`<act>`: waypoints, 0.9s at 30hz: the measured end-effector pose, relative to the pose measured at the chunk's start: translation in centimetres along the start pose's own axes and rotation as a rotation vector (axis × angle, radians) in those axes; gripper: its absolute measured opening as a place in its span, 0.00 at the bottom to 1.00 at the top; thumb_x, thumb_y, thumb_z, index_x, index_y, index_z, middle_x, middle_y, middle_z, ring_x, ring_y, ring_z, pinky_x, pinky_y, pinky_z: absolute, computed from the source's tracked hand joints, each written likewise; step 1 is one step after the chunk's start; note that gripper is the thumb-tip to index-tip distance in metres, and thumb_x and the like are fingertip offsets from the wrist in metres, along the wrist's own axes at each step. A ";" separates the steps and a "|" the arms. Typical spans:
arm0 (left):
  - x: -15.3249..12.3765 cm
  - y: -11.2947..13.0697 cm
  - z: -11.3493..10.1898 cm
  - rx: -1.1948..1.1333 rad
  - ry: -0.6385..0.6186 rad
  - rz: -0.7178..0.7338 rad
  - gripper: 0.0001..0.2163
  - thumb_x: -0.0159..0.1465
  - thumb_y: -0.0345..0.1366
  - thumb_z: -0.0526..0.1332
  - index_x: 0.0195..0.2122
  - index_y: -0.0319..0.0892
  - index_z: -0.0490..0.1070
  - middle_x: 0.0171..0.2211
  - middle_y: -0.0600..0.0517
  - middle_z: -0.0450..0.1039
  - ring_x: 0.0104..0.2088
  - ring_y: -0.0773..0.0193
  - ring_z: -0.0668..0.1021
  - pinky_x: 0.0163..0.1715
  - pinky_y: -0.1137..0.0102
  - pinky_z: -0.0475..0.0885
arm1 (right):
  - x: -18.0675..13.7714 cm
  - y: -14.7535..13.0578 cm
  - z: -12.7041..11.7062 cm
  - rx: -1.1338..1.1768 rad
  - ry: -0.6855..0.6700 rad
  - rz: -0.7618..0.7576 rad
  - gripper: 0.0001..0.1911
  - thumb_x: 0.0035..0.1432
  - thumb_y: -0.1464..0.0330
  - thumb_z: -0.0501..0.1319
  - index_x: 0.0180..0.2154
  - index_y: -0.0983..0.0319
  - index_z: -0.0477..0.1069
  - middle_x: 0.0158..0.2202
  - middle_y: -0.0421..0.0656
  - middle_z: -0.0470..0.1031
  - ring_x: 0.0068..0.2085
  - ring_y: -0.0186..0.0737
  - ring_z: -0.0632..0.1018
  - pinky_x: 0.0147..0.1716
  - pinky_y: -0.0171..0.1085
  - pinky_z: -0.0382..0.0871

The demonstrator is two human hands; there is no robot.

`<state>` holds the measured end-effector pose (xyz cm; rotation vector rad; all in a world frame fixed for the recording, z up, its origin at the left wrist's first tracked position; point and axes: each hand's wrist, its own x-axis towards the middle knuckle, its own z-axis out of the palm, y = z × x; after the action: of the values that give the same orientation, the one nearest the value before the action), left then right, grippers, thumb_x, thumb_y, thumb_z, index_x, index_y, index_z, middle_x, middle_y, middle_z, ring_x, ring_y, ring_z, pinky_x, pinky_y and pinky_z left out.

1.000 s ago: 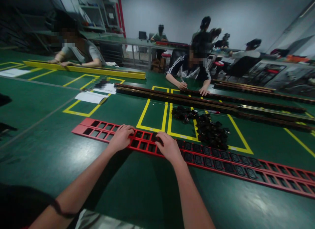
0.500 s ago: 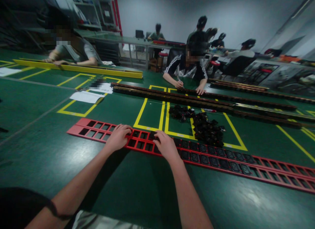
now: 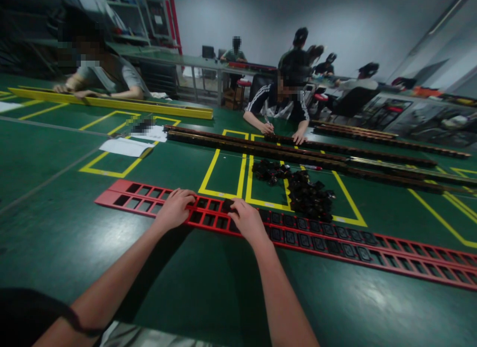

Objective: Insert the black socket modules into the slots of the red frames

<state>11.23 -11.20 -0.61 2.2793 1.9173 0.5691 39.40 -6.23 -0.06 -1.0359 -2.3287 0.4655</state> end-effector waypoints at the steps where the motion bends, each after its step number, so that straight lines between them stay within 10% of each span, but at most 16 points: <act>1: 0.0 0.0 0.0 0.001 -0.001 -0.001 0.17 0.53 0.21 0.53 0.35 0.45 0.76 0.50 0.48 0.76 0.54 0.53 0.74 0.64 0.50 0.59 | 0.0 -0.1 -0.1 0.002 0.003 -0.007 0.05 0.60 0.73 0.65 0.39 0.61 0.73 0.54 0.51 0.77 0.54 0.49 0.79 0.54 0.50 0.75; 27: -0.1 0.2 -0.2 -0.003 -0.011 -0.015 0.16 0.54 0.22 0.53 0.36 0.44 0.76 0.50 0.48 0.76 0.54 0.53 0.73 0.65 0.50 0.57 | 0.3 -0.9 -0.8 0.008 -0.020 -0.093 0.05 0.64 0.72 0.59 0.39 0.59 0.73 0.56 0.48 0.74 0.54 0.47 0.78 0.52 0.47 0.75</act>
<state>11.34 -11.34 -0.33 2.2599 1.9254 0.5554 39.23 -6.53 1.11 -0.9190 -2.3789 0.4504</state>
